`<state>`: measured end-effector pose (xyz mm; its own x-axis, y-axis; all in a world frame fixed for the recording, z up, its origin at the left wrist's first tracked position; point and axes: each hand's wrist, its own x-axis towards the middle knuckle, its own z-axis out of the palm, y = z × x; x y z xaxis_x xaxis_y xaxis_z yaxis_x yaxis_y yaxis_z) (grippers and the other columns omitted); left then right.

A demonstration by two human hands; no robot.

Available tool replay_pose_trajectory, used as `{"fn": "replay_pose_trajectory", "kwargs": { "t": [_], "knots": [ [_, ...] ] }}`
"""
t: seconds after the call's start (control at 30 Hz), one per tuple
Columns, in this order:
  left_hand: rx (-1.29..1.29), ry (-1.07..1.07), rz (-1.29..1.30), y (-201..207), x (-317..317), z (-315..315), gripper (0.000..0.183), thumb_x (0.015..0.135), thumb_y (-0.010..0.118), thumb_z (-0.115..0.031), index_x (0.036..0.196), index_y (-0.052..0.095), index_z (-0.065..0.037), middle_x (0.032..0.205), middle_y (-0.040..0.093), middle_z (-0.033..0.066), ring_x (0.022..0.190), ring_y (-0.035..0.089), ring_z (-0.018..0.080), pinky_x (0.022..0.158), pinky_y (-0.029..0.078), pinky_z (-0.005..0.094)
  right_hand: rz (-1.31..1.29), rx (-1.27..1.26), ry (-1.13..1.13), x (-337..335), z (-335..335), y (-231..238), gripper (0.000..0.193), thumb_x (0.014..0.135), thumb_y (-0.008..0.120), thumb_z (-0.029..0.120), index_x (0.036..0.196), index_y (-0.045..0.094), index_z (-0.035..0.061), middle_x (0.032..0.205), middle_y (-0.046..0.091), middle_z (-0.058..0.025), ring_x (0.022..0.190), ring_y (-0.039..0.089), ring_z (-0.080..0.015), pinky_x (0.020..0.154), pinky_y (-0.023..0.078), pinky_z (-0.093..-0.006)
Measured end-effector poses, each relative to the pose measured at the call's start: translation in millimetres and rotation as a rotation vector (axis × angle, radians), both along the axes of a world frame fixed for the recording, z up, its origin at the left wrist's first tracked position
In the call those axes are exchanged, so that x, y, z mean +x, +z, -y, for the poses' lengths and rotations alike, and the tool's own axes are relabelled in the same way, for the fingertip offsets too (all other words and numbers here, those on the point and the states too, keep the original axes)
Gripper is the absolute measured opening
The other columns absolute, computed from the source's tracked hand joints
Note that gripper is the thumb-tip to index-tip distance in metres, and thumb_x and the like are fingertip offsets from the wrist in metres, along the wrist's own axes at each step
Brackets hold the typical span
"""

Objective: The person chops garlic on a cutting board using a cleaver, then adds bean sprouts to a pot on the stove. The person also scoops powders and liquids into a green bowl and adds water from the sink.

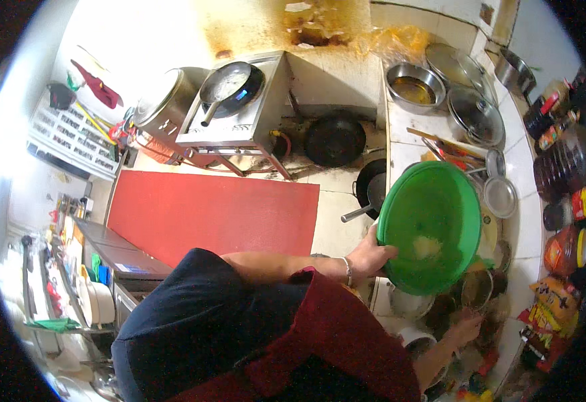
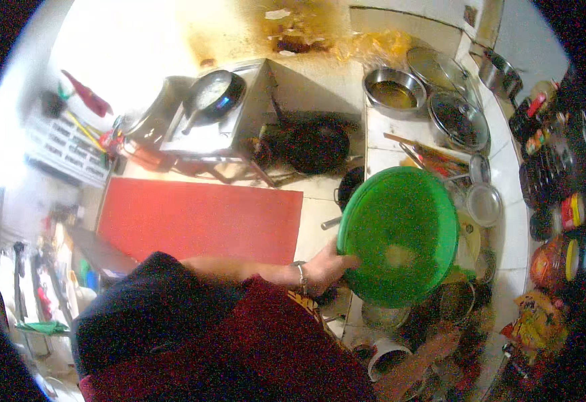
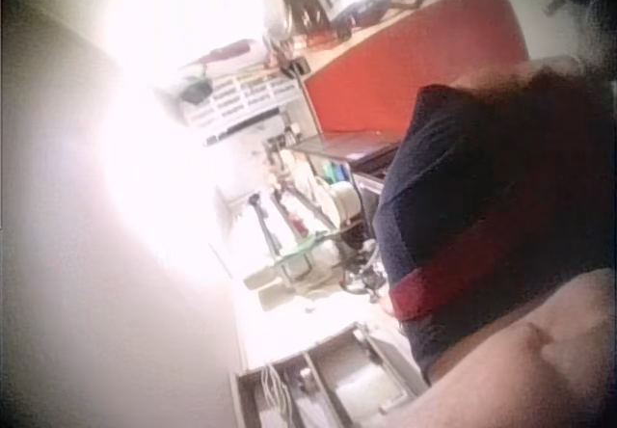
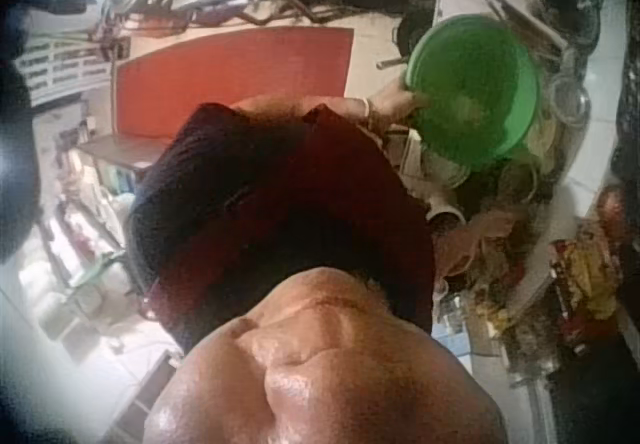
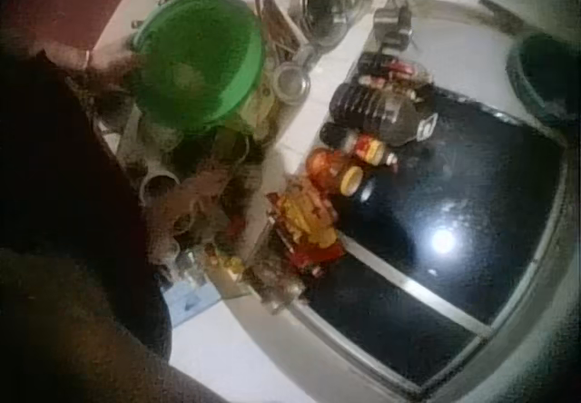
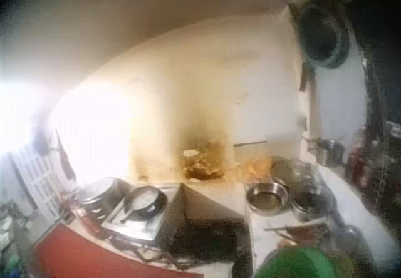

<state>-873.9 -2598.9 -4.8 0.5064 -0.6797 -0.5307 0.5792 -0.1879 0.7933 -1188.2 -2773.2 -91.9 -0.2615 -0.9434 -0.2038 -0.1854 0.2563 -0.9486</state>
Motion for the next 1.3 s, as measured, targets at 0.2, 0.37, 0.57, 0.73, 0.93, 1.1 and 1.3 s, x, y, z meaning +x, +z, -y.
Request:
{"fn": "replay_pose_trajectory", "kwargs": {
  "t": [0.2, 0.37, 0.57, 0.73, 0.93, 1.1, 1.3],
  "knots": [
    [0.027, 0.038, -0.058, -7, 24, -26, 0.073, 0.081, 0.059, -0.004, 0.145, 0.025, -0.012, 0.118, 0.055, 0.0171, 0.097, 0.064, 0.0295, 0.069, 0.062, 0.0436, 0.008, -0.015, -0.011, 19, 0, -9, 0.034, 0.101, 0.047, 0.02, 0.118, 0.054, -0.0081, 0.102, 0.064, -0.022, 0.085, 0.068, -0.0316, 0.077, 0.059, -0.0388],
    [0.07, 0.188, -0.094, 43, 40, -50, 0.052, 0.081, 0.063, -0.001, 0.131, 0.047, 0.002, 0.113, 0.063, 0.0143, 0.101, 0.062, 0.027, 0.083, 0.056, 0.0399, 0.031, -0.061, -0.042, 35, -9, -12, 0.033, 0.1, 0.048, 0.02, 0.118, 0.053, -0.0081, 0.102, 0.063, -0.0221, 0.082, 0.068, -0.0317, 0.076, 0.059, -0.0389],
    [0.381, -0.469, 0.52, 38, 93, -86, 0.041, 0.083, 0.065, -0.008, 0.122, 0.056, 0.001, 0.104, 0.065, 0.0146, 0.091, 0.065, 0.0267, 0.078, 0.055, 0.0373, 0.126, -0.33, -0.105, 41, -7, -31, 0.033, 0.099, 0.049, 0.019, 0.117, 0.053, -0.008, 0.101, 0.063, -0.0222, 0.079, 0.068, -0.0319, 0.074, 0.059, -0.039],
    [0.098, -0.022, -0.136, 8, 139, -117, 0.037, 0.086, 0.055, -0.005, 0.123, 0.054, -0.002, 0.111, 0.063, 0.013, 0.095, 0.065, 0.0287, 0.072, 0.059, 0.0432, 0.287, -0.547, -0.443, 74, -50, 38, 0.032, 0.098, 0.048, 0.019, 0.115, 0.053, -0.0077, 0.097, 0.063, -0.0221, 0.076, 0.068, -0.0313, 0.072, 0.059, -0.0386],
    [0.056, -0.307, -0.105, 4, 169, -137, 0.042, 0.087, 0.052, -0.004, 0.128, 0.048, -0.004, 0.119, 0.059, 0.0126, 0.1, 0.064, 0.0297, 0.075, 0.06, 0.044, 0.288, -0.557, -0.814, 36, -199, 113, 0.032, 0.1, 0.041, 0.022, 0.108, 0.053, -0.007, 0.088, 0.066, -0.0214, 0.073, 0.067, -0.0298, 0.066, 0.058, -0.0362],
    [0.13, -0.386, -0.117, -4, 153, -129, 0.036, 0.087, 0.056, -0.007, 0.124, 0.052, -0.005, 0.115, 0.061, 0.0106, 0.099, 0.065, 0.0275, 0.075, 0.059, 0.0414, 0.148, -0.449, -0.974, 1, -277, 111, 0.035, 0.102, 0.037, 0.025, 0.108, 0.054, -0.0058, 0.089, 0.066, -0.0195, 0.072, 0.066, -0.0272, 0.061, 0.054, -0.0341],
    [0.126, -0.424, -0.145, -9, 105, -102, 0.032, 0.088, 0.057, -0.009, 0.12, 0.054, -0.005, 0.11, 0.063, 0.0081, 0.092, 0.067, 0.0249, 0.071, 0.06, 0.0386, 0.05, -0.377, -0.912, -49, -274, 81, 0.034, 0.103, 0.038, 0.023, 0.107, 0.056, -0.0056, 0.083, 0.066, -0.0166, 0.067, 0.066, -0.0235, 0.057, 0.052, -0.0323]
  ]
}}
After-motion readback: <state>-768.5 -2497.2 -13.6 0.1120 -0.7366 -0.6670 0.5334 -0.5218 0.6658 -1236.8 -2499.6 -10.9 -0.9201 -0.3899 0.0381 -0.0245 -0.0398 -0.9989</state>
